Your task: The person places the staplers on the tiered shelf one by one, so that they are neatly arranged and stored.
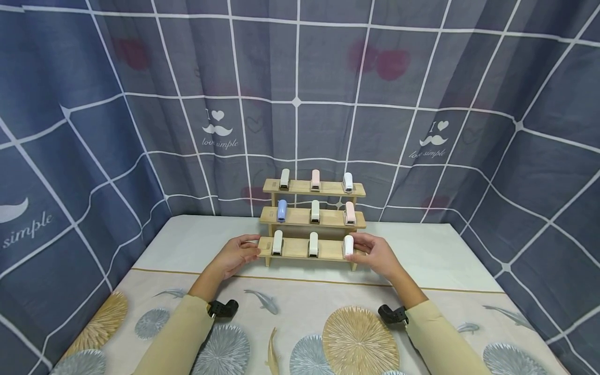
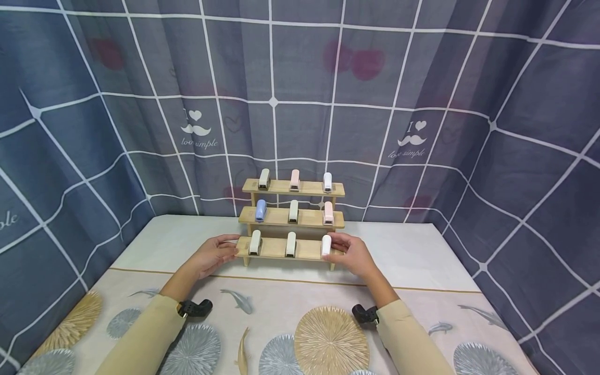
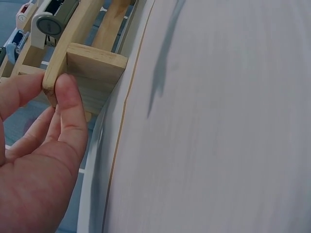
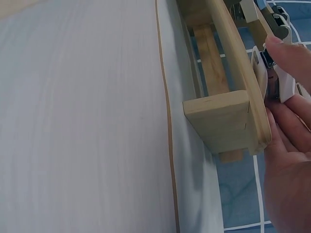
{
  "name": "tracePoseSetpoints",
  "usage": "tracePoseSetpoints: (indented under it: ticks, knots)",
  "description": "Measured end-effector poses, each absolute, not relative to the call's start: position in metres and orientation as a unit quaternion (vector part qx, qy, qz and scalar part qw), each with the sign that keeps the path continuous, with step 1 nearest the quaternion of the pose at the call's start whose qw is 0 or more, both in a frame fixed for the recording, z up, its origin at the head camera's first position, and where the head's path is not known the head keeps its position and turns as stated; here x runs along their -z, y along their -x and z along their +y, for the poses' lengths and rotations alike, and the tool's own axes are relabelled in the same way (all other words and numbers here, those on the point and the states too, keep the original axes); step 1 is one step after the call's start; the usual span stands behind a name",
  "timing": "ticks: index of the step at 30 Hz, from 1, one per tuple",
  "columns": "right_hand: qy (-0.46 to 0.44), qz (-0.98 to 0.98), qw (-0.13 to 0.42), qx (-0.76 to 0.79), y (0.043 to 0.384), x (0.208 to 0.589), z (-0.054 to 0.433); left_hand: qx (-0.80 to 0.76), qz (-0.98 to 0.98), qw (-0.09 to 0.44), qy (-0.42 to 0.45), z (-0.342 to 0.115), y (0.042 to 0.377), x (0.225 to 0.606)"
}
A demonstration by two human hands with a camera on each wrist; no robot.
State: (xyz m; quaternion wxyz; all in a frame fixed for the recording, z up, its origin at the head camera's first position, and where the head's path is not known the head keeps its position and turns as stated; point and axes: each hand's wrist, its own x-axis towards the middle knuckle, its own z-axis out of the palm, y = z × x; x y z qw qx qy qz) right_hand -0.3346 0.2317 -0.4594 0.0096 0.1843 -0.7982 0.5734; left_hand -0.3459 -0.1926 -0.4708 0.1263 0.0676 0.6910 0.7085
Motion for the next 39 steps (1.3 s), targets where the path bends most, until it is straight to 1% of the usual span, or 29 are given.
tracePoseSetpoints:
  ticks: [9,26,33,39]
  knots:
    - [-0.178,-0.804,-0.003,-0.567,0.3341,0.4579,0.2321,-0.711,0.689,0.126,-0.065,-0.1914,0.347,0.4716]
    - [-0.17,-0.814,0.003,-0.555,0.3333,0.4589,0.2312,-0.709,0.693,0.124,-0.051,-0.1905,0.3468,0.4703]
    - [-0.164,-0.805,-0.012,-0.57,0.3336,0.4603,0.2323,-0.708,0.694,0.125,-0.045,-0.1899,0.3461,0.4694]
    - [-0.161,-0.805,-0.01,-0.571,0.3335,0.4607,0.232,-0.71,0.692,0.126,-0.043,-0.1888,0.3448,0.4678]
